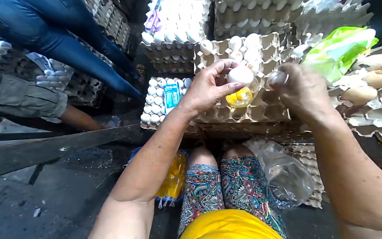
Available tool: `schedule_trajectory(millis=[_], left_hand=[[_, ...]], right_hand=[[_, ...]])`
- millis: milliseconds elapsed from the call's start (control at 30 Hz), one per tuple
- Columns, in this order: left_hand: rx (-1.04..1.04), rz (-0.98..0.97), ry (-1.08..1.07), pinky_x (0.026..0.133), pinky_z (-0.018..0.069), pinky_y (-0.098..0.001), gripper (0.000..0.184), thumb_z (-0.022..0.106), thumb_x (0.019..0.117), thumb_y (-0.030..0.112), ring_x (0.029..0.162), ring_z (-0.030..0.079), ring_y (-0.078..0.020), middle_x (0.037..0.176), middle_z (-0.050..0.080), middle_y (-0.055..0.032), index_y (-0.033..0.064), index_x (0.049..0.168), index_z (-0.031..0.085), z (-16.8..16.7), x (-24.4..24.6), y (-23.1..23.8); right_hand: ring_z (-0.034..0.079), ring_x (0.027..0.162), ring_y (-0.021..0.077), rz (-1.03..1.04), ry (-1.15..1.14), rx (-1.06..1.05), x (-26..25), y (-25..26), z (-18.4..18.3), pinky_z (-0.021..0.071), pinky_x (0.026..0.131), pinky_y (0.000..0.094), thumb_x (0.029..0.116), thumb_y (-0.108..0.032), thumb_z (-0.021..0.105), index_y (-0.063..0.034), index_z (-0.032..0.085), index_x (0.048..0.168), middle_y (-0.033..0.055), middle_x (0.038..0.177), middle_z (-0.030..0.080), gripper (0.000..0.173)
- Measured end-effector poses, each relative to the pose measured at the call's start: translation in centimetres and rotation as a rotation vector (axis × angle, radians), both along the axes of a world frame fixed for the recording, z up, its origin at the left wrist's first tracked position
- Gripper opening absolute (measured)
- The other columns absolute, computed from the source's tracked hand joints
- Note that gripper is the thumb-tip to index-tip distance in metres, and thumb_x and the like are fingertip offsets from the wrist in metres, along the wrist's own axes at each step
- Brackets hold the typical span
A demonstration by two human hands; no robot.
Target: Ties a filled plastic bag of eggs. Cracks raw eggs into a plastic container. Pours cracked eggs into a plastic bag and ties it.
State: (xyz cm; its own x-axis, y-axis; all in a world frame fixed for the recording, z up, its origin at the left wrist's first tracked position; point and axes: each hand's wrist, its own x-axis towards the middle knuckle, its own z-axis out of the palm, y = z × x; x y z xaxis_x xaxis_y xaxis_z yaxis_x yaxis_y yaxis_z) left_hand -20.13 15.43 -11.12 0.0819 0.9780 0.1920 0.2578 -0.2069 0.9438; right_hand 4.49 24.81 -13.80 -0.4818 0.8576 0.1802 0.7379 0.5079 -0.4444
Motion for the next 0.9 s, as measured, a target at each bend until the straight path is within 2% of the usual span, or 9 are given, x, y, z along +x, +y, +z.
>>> schedule_trajectory(millis=[167, 300, 367, 400, 467, 500, 567, 700, 900], left_hand=[[-0.015, -0.017, -0.011, 0.086, 0.0624, -0.0291, 0.046, 0.074, 0.0919, 0.004, 0.099, 0.072, -0.0153, 0.126, 0.065, -0.0139, -0.0033, 0.134, 0.056, -0.1, -0.1, -0.2], [0.005, -0.031, -0.017, 0.087, 0.0622, -0.0287, 0.045, 0.074, 0.0918, 0.003, 0.1, 0.071, -0.0148, 0.125, 0.065, -0.0135, -0.0039, 0.133, 0.057, -0.3, 0.1, -0.1], [0.021, -0.042, -0.014, 0.086, 0.0621, -0.0284, 0.046, 0.074, 0.0915, 0.003, 0.1, 0.071, -0.0143, 0.127, 0.065, -0.0134, -0.0044, 0.133, 0.057, -0.3, 0.0, -0.1], [0.029, -0.047, -0.01, 0.087, 0.0621, -0.0285, 0.046, 0.075, 0.0913, 0.003, 0.101, 0.071, -0.0145, 0.127, 0.064, -0.0135, -0.0046, 0.133, 0.058, -0.3, 0.0, -0.1], [0.038, -0.065, -0.006, 0.087, 0.0626, -0.0291, 0.045, 0.074, 0.0912, 0.002, 0.102, 0.071, -0.0152, 0.129, 0.064, -0.0132, -0.0044, 0.133, 0.058, -0.4, 0.0, 0.0], [0.042, -0.072, -0.007, 0.087, 0.0626, -0.0289, 0.045, 0.074, 0.0911, 0.001, 0.102, 0.071, -0.0152, 0.129, 0.064, -0.0132, -0.0045, 0.133, 0.058, -0.5, 0.1, 0.1], [0.053, -0.084, -0.012, 0.088, 0.062, -0.0287, 0.046, 0.074, 0.0908, -0.001, 0.103, 0.071, -0.0151, 0.13, 0.063, -0.0136, -0.0051, 0.134, 0.057, -0.5, 0.2, 0.2], [0.033, -0.086, -0.021, 0.089, 0.0611, -0.0272, 0.047, 0.074, 0.0893, -0.004, 0.105, 0.07, -0.0136, 0.131, 0.063, -0.0124, -0.0047, 0.133, 0.058, 0.1, 0.4, 0.1], [-0.036, -0.062, 0.018, 0.09, 0.0611, -0.027, 0.044, 0.075, 0.0918, 0.006, 0.103, 0.071, -0.0125, 0.124, 0.068, -0.0115, -0.0039, 0.132, 0.06, 0.8, 0.8, -0.1]], right_hand=[[0.059, 0.119, 0.0541, -0.033, -0.045, 0.026, -0.8, 0.6, -1.8, 0.0465, 0.094, 0.07, 0.1002, -0.016, 0.063, 0.0031, 0.056, 0.137, 0.0337, 0.128, 0.06, 0.042], [0.052, 0.13, 0.0514, 0.03, -0.012, 0.006, -0.6, 1.5, -2.3, 0.0424, 0.105, 0.0673, 0.1008, -0.017, 0.064, 0.0036, 0.057, 0.137, 0.0306, 0.14, 0.055, 0.042], [0.059, 0.123, 0.0461, 0.079, 0.13, -0.007, -0.4, 0.8, -1.3, 0.0465, 0.102, 0.0628, 0.1023, -0.025, 0.063, 0.0032, 0.059, 0.136, 0.0292, 0.137, 0.058, 0.044], [0.066, 0.112, 0.036, 0.101, 0.231, -0.04, -0.5, 0.0, -0.5, 0.0529, 0.095, 0.0538, 0.1027, -0.031, 0.062, -0.0003, 0.061, 0.135, 0.0236, 0.131, 0.063, 0.045], [0.071, 0.094, 0.0114, 0.166, 0.43, -0.202, -0.8, -1.5, 1.4, 0.0607, 0.079, 0.0316, 0.1002, -0.041, 0.063, -0.0105, 0.064, 0.132, 0.004, 0.119, 0.071, 0.044], [0.071, 0.088, 0.006, 0.217, 0.501, -0.287, -1.0, -2.0, 2.2, 0.0613, 0.073, 0.0259, 0.0991, -0.039, 0.065, -0.0111, 0.065, 0.13, -0.0012, 0.113, 0.073, 0.042], [0.072, 0.083, 0.0045, 0.293, 0.547, -0.399, -1.4, -2.3, 3.3, 0.0617, 0.069, 0.0232, 0.0974, -0.033, 0.067, -0.0088, 0.065, 0.129, -0.003, 0.107, 0.075, 0.04], [0.07, 0.075, 0.0024, 0.336, 0.512, -0.405, -2.1, -2.0, 3.7, 0.0602, 0.064, 0.0203, 0.0969, -0.024, 0.068, -0.0106, 0.07, 0.124, -0.0052, 0.099, 0.075, 0.03], [0.072, 0.078, 0.0013, 0.348, 0.475, -0.334, -2.6, -2.0, 3.2, 0.0628, 0.072, 0.0221, 0.0963, -0.026, 0.068, -0.013, 0.073, 0.115, -0.0064, 0.096, 0.075, 0.024]])
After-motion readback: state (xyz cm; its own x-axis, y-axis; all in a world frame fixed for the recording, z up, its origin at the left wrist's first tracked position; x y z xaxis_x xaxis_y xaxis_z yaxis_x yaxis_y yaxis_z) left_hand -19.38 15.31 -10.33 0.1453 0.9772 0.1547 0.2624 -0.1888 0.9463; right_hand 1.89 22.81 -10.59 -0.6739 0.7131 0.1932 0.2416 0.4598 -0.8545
